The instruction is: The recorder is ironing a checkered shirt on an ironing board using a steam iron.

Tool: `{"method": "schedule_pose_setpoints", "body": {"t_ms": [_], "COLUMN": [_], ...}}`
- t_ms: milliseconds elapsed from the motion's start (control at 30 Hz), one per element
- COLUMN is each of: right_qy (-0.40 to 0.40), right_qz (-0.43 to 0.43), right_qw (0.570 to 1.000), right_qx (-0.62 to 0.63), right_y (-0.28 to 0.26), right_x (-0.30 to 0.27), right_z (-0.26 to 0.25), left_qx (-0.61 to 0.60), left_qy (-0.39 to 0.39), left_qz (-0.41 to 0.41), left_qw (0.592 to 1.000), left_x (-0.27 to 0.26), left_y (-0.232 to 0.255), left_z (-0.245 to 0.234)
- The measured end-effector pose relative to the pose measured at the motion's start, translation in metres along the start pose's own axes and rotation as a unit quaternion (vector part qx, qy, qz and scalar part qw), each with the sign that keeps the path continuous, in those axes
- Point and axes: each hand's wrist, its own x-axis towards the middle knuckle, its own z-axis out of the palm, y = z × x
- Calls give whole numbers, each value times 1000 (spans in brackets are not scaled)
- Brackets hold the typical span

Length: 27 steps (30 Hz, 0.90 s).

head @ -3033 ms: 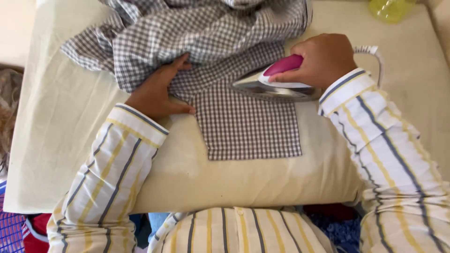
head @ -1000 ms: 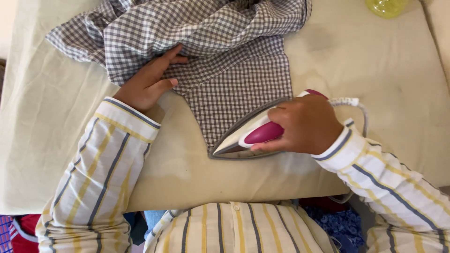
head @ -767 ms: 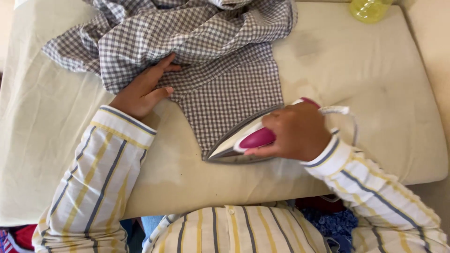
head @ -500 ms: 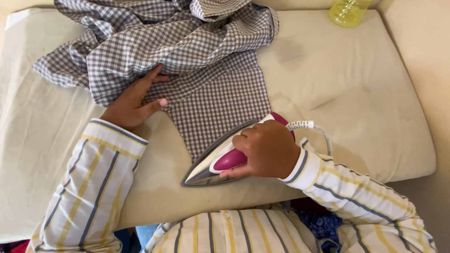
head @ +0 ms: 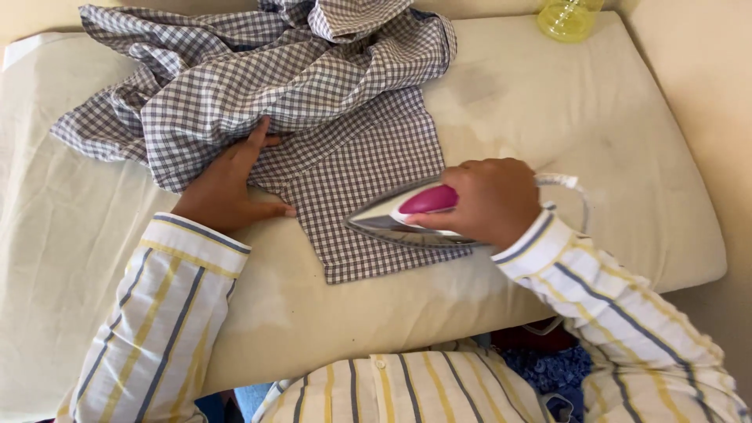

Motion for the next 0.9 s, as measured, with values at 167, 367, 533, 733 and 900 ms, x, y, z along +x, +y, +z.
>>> {"method": "schedule_pose_setpoints", "body": {"t_ms": [167, 367, 533, 733, 900], "right_qy": [-4, -23, -14, 106, 114], "right_qz": [-3, 46, 136, 193, 100], "right_qw": [1000, 999, 991, 966, 982], "right_qx": [28, 19, 4, -133, -109], "right_y": [-24, -8, 37, 82, 81], "right_x": [45, 95, 106, 104, 90], "right_z": [11, 24, 27, 35, 22], "left_qx": [-7, -25, -27, 23, 28], "left_qy": [-12, -13, -12, 8, 20], "left_qz": [-14, -27, -29, -67, -31], "left_qw": [1000, 999, 999, 997, 999], "left_x": [2, 3, 3, 3, 2], "left_y": [-3, 0, -5, -4, -12], "left_z": [-2, -2, 2, 7, 9]}}
